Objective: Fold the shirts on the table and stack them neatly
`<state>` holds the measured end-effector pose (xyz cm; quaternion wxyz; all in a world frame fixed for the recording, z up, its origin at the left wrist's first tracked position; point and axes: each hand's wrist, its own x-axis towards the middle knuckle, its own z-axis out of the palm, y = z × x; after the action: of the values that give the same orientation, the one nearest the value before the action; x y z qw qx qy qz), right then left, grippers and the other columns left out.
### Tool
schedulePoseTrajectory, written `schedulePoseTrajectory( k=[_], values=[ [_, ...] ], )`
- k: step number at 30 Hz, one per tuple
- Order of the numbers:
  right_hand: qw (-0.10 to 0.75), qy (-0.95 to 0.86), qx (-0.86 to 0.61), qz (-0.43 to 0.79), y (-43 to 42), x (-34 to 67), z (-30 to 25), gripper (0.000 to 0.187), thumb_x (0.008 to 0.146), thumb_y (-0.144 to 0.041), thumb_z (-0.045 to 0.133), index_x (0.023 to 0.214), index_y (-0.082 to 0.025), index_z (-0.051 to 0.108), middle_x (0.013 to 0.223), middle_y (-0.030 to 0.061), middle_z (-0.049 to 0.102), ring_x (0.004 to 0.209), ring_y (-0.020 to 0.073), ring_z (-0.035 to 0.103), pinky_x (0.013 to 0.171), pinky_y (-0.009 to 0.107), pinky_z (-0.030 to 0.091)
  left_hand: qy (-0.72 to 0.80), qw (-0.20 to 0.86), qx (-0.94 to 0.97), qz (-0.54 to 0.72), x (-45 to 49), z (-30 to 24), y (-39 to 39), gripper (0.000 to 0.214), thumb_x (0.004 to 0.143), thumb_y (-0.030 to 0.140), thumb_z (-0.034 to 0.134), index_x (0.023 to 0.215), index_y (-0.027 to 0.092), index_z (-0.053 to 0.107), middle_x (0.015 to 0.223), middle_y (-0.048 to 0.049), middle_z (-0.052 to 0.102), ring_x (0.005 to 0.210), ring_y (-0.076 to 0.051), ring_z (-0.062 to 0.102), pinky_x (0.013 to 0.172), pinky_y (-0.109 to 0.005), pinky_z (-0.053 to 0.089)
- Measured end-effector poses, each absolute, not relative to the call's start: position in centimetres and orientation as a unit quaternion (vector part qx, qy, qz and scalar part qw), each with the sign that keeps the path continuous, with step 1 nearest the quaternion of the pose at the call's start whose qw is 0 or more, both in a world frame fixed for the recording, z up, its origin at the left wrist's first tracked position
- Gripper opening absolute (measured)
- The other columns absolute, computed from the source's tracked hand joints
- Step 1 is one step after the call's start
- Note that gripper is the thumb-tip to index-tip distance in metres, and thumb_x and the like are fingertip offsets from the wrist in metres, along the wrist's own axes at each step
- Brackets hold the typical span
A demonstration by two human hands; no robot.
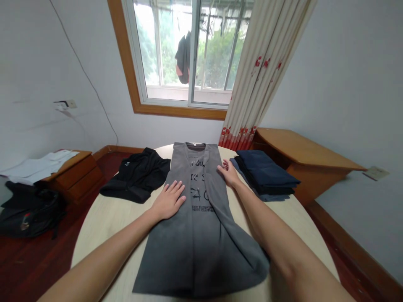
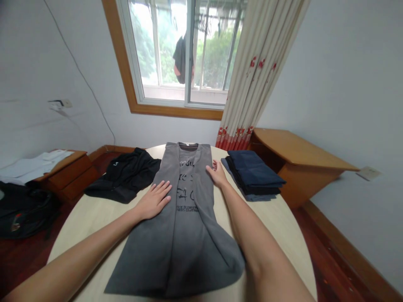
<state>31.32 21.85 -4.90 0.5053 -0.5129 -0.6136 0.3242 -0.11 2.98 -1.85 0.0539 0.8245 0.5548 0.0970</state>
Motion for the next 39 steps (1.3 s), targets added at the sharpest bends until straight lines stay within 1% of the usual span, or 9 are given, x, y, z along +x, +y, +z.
schedulePoseTrajectory(
  k=[5, 10, 15, 21, 26, 28, 32, 35, 39],
  values=[
    [0.507, -0.611, -0.473, 0.384, 14.9, 32.2, -4.8, 0.069, 0.073, -0.054, 0.076, 0.131, -0.024, 0.055, 0.138, 0.0157, 0.057, 0.129, 0.0288, 0.055, 0.112, 0.048, 0.043, 0.544, 0.061, 0.828, 0.125, -0.5, -2.5, -1.3, 0.059, 0.105, 0.051, 0.027, 0.154, 0.023, 0.041, 0.163, -0.0077, 0.031, 0.153, -0.027, 0.023, 0.122, -0.052, 0.02],
    [0.483, -0.628, -0.444, 0.419, 8.5, 32.5, -4.6, 0.061, 0.072, -0.052, 0.078, 0.124, -0.027, 0.06, 0.132, 0.0102, 0.062, 0.123, 0.026, 0.059, 0.11, 0.047, 0.044, 0.556, 0.072, 0.822, 0.103, -0.4, -1.7, -5.7, 0.061, 0.103, 0.053, 0.029, 0.155, 0.022, 0.039, 0.164, -0.0081, 0.029, 0.154, -0.027, 0.021, 0.122, -0.054, 0.018],
    [0.459, -0.65, -0.439, 0.416, 2.9, 33.2, -4.2, 0.054, 0.074, -0.052, 0.077, 0.117, -0.022, 0.065, 0.127, 0.0119, 0.067, 0.119, 0.0269, 0.062, 0.11, 0.048, 0.044, 0.573, 0.078, 0.812, 0.082, -0.5, -0.9, -9.7, 0.064, 0.102, 0.056, 0.032, 0.156, 0.023, 0.037, 0.166, -0.0076, 0.023, 0.155, -0.029, 0.017, 0.121, -0.06, 0.015],
    [0.468, -0.634, -0.486, 0.377, -3.2, 33.6, -3.3, 0.051, 0.076, -0.055, 0.074, 0.113, -0.02, 0.068, 0.126, 0.0142, 0.068, 0.117, 0.0283, 0.065, 0.109, 0.047, 0.045, 0.566, 0.104, 0.808, 0.121, -1.0, -1.1, -13.9, 0.068, 0.1, 0.059, 0.035, 0.154, 0.019, 0.042, 0.165, -0.0098, 0.025, 0.155, -0.029, 0.017, 0.123, -0.051, 0.018],
    [0.46, -0.628, -0.489, 0.393, -7.9, 34.0, -2.3, 0.051, 0.077, -0.053, 0.074, 0.115, -0.019, 0.067, 0.111, 0.0121, 0.074, 0.106, 0.0274, 0.069, 0.097, 0.042, 0.054, 0.523, 0.132, 0.824, 0.174, -2.3, -1.0, -17.3, 0.074, 0.088, 0.064, 0.059, 0.146, 0.019, 0.053, 0.162, -0.0118, 0.035, 0.151, -0.031, 0.028, 0.123, -0.046, 0.025],
    [0.448, -0.646, -0.498, 0.366, -9.5, 34.1, -2.1, 0.053, 0.075, -0.052, 0.075, 0.116, -0.019, 0.066, 0.111, 0.0121, 0.074, 0.106, 0.028, 0.069, 0.094, 0.04, 0.054, 0.513, 0.133, 0.821, 0.214, -2.9, -1.0, -18.2, 0.056, 0.088, 0.053, 0.065, 0.133, 0.02, 0.065, 0.154, -0.0125, 0.048, 0.143, -0.03, 0.043, 0.118, -0.044, 0.034],
    [0.416, -0.685, -0.538, 0.261, -11.6, 33.8, -2.2, 0.052, 0.064, -0.034, 0.077, 0.112, -0.018, 0.066, 0.114, 0.011, 0.072, 0.105, 0.0306, 0.067, 0.093, 0.042, 0.053, 0.485, 0.088, 0.823, 0.281, -3.0, -0.9, -19.0, 0.021, 0.095, 0.031, 0.058, 0.103, 0.02, 0.073, 0.119, -0.0115, 0.069, 0.114, -0.025, 0.061, 0.102, -0.041, 0.048],
    [0.415, -0.676, -0.571, 0.212, -12.5, 33.4, -2.1, 0.043, 0.063, -0.022, 0.066, 0.106, -0.019, 0.066, 0.107, 0.0101, 0.073, 0.099, 0.0299, 0.069, 0.09, 0.041, 0.053, 0.481, 0.045, 0.834, 0.266, -2.4, -0.5, -19.1, 0.02, 0.097, 0.024, 0.052, 0.094, 0.02, 0.071, 0.098, -0.0087, 0.069, 0.098, -0.024, 0.061, 0.089, -0.037, 0.051],
    [0.435, -0.652, -0.598, 0.17, -13.6, 34.1, -0.9, 0.036, 0.063, -0.017, 0.055, 0.097, -0.022, 0.066, 0.097, 0.0082, 0.074, 0.092, 0.0286, 0.069, 0.084, 0.038, 0.053, 0.478, 0.028, 0.838, 0.263, -1.5, 0.2, -19.7, 0.024, 0.1, 0.024, 0.047, 0.091, 0.02, 0.068, 0.092, -0.0076, 0.067, 0.09, -0.023, 0.06, 0.082, -0.035, 0.048]
  ],
)
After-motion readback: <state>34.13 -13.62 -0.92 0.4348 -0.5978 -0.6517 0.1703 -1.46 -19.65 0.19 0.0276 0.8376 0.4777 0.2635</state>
